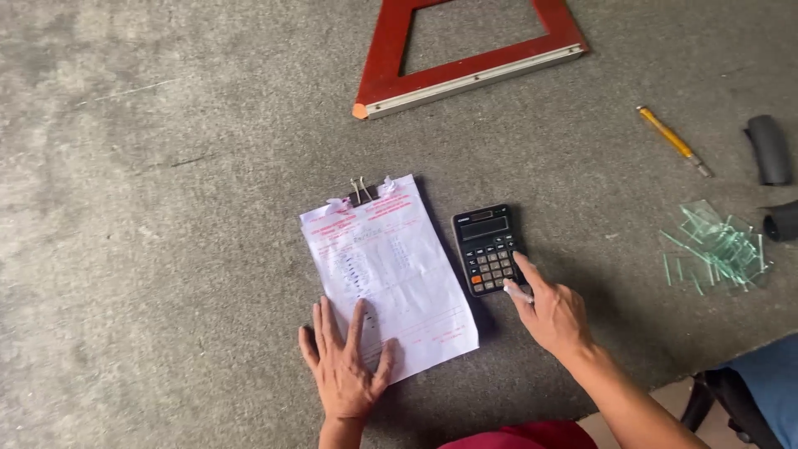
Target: Using a calculator to perform calculations and writing the results on a paper form on a clipboard.
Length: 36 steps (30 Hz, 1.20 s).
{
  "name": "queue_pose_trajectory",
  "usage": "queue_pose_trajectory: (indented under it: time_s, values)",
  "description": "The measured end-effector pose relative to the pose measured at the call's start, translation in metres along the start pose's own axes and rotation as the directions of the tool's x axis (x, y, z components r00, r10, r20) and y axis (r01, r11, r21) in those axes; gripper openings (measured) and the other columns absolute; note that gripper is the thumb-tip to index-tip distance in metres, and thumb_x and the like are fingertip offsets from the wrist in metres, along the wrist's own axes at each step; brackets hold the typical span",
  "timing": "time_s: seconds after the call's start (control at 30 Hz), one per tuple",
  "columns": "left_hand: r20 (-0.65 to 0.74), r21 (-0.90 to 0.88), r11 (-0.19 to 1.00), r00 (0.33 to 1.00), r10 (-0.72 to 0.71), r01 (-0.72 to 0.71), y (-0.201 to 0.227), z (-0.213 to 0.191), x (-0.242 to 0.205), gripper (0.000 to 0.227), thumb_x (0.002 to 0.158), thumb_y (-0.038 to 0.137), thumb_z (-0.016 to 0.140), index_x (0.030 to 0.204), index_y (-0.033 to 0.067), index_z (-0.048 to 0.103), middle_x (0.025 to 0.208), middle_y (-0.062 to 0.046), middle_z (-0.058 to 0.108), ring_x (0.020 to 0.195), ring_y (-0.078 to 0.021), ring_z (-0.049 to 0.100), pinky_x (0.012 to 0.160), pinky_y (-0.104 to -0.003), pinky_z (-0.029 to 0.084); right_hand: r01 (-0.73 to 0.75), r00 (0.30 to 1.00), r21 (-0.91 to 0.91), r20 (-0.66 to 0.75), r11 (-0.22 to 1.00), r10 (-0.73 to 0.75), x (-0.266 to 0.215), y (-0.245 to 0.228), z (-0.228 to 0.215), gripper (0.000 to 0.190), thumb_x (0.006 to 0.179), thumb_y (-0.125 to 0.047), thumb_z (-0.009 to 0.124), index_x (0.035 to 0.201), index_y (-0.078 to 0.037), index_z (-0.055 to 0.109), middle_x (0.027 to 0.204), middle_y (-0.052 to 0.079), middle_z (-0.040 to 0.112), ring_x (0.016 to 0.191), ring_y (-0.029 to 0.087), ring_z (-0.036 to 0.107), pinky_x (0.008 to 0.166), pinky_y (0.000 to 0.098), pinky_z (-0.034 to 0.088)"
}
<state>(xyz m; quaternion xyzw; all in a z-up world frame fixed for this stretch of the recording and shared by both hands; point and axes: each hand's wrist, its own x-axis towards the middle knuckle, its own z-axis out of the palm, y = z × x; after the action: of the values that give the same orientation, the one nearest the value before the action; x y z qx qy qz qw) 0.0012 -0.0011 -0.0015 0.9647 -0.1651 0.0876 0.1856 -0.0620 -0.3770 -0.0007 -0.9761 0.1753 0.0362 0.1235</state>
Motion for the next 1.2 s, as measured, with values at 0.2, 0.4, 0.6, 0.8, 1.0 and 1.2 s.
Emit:
queue_pose_trajectory:
  time_s: [0.2,0.4,0.6,0.8,1.0,1.2]
  values:
    - [0.028,0.041,0.999,1.000,-0.003,0.002,-0.003,0.006,-0.001,0.090,0.096,0.082,0.046,0.174,0.0378,0.040,0.186,-0.026,0.025,0.173,-0.0398,0.023,0.138,-0.065,0.011,-0.048,0.989,-0.057,0.136,0.997,0.055,0.010,-0.002,-0.003,0.074,0.109,-0.060,0.049,0.176,-0.033,0.037,0.045,-0.002,0.053,0.037,0.015,0.051,0.039,0.0337,0.053]
    - [0.019,0.019,1.000,1.000,-0.007,0.006,-0.001,0.003,0.001,0.089,0.096,0.079,0.050,0.173,0.0371,0.043,0.185,-0.026,0.026,0.173,-0.0393,0.024,0.139,-0.064,0.010,0.173,0.984,0.111,0.030,0.979,-0.177,-0.014,0.007,0.020,0.061,0.109,-0.047,0.063,0.166,-0.028,0.052,0.048,-0.010,0.058,0.033,0.004,0.042,0.028,0.0206,0.048]
    - [0.039,0.009,1.000,0.999,-0.012,0.012,-0.002,0.002,0.001,0.089,0.095,0.079,0.050,0.173,0.0366,0.044,0.185,-0.027,0.026,0.173,-0.0402,0.024,0.138,-0.065,0.009,0.047,0.996,0.100,0.075,0.994,-0.055,-0.009,0.000,0.008,0.070,0.110,-0.050,0.053,0.175,-0.030,0.038,0.046,-0.008,0.052,0.033,0.006,0.038,0.030,0.0226,0.045]
    - [0.033,0.009,1.000,0.999,-0.006,0.005,-0.002,0.004,0.000,0.090,0.096,0.080,0.048,0.175,0.0377,0.040,0.186,-0.026,0.025,0.174,-0.0397,0.022,0.138,-0.066,0.009,-0.055,0.990,0.002,0.126,0.998,0.055,0.010,-0.004,-0.010,0.072,0.109,-0.062,0.044,0.174,-0.033,0.041,0.044,-0.004,0.048,0.034,0.012,0.049,0.041,0.0333,0.061]
    - [0.010,-0.005,1.000,1.000,-0.010,0.010,0.000,0.001,0.001,0.086,0.094,0.076,0.054,0.169,0.0340,0.051,0.183,-0.026,0.030,0.172,-0.0407,0.027,0.138,-0.065,0.011,0.157,0.983,0.122,0.074,0.980,-0.167,-0.015,0.006,0.022,0.065,0.107,-0.051,0.061,0.167,-0.028,0.051,0.052,-0.006,0.064,0.035,0.007,0.052,0.036,0.0267,0.062]
    - [0.003,0.004,1.000,1.000,-0.017,0.017,0.002,0.000,0.001,0.087,0.094,0.078,0.053,0.170,0.0352,0.049,0.185,-0.024,0.029,0.172,-0.0402,0.027,0.138,-0.064,0.013,0.090,0.992,0.108,-0.095,0.990,-0.080,-0.028,0.004,0.011,0.065,0.110,-0.049,0.054,0.169,-0.021,0.049,0.044,-0.007,0.051,0.032,0.008,0.041,0.032,0.0284,0.050]
